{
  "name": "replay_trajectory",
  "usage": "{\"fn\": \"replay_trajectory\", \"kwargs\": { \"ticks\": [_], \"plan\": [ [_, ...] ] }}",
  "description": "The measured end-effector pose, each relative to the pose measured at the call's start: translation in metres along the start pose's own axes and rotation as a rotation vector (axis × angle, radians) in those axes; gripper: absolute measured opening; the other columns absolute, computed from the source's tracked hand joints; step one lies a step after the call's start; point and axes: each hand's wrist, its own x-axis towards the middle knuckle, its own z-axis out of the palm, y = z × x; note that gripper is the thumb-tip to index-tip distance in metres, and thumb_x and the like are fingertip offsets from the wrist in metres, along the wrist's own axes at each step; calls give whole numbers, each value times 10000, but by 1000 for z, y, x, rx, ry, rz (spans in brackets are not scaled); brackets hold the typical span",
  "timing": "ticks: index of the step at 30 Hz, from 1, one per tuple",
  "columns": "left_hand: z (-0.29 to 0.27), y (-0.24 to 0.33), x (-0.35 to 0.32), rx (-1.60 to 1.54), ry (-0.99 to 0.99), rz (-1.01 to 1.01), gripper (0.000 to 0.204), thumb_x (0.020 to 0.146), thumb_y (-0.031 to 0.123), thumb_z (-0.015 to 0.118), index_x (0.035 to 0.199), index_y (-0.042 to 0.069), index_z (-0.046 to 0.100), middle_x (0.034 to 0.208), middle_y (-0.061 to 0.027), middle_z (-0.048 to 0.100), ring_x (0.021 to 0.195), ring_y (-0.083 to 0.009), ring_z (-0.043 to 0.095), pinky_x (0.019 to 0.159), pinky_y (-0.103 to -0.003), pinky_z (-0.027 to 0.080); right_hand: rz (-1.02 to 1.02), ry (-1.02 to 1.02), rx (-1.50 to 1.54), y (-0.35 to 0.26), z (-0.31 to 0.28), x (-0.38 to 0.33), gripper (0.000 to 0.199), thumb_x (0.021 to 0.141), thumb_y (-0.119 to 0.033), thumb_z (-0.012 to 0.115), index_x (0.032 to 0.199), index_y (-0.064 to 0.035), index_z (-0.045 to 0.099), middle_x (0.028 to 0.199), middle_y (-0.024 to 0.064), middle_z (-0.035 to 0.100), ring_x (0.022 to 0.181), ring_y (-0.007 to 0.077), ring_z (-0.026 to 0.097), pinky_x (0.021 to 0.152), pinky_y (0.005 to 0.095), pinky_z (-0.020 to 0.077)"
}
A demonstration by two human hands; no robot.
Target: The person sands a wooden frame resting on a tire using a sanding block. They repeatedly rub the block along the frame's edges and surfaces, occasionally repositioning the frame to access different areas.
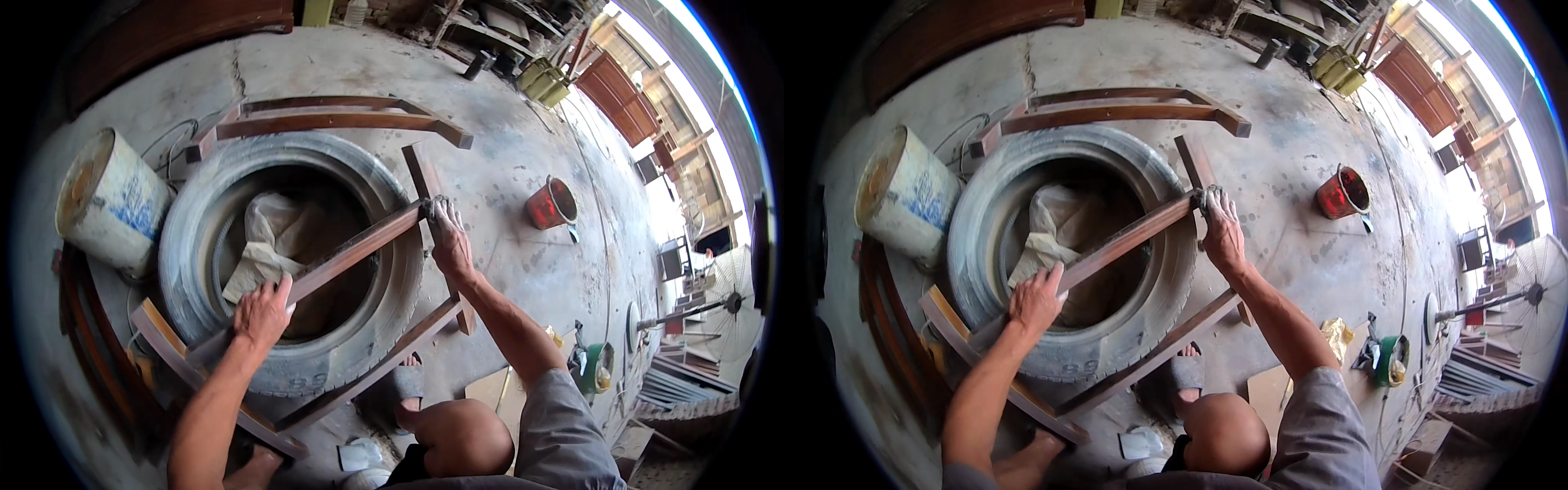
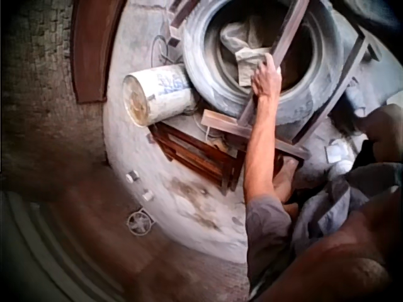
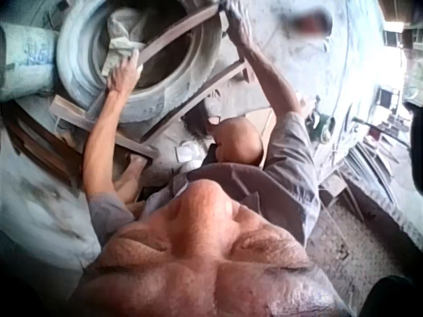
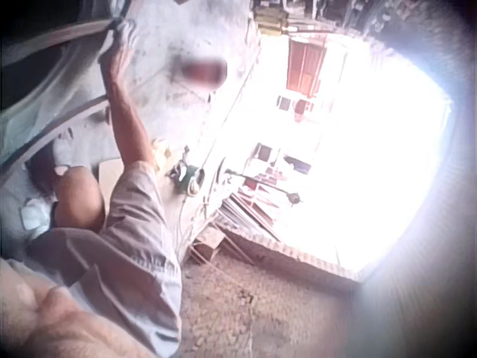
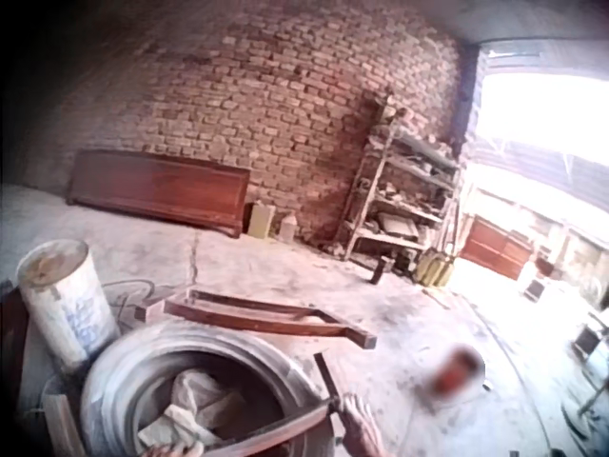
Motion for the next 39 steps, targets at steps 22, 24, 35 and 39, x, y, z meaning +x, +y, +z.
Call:
{"fn": "replay_trajectory", "kwargs": {
  "ticks": [22, 24, 35, 39],
  "plan": [
    [-1, -1, 3, 13, 38, 74, 528, 809, 173, 785, 1274, 67, 557, 947, -183, 678, 826, -398, 697, 699, -522, 551, 42, 43, 135, -27, -8, 98, 490, 772, 88, 519, 1256, 20, 550, 1345, 292, 542, 1310, 469, 467, 1075, 480, 436],
    [1, -1, 4, 35, 20, 70, 523, 810, 173, 784, 1270, 67, 559, 947, -185, 679, 827, -399, 697, 701, -524, 551, -9, 90, 122, -13, -1, 88, 481, 772, 85, 532, 1248, 23, 552, 1332, 296, 548, 1307, 473, 466, 1091, 482, 424],
    [2, 4, 9, 32, 31, 80, 549, 807, 174, 791, 1287, 86, 537, 940, -180, 668, 814, -405, 690, 698, -526, 545, -20, 170, -28, 22, 6, 47, 590, 770, 62, 560, 1357, 14, 522, 1379, 295, 544, 1356, 480, 450, 1149, 492, 390],
    [-4, -4, -1, 52, 30, 37, 535, 807, 182, 788, 1277, 93, 548, 941, -178, 670, 818, -402, 691, 694, -533, 539, -37, 85, 21, -3, 3, 81, 481, 828, 39, 517, 1307, 1, 544, 1379, 285, 545, 1349, 461, 459, 1103, 477, 438]
  ]
}}
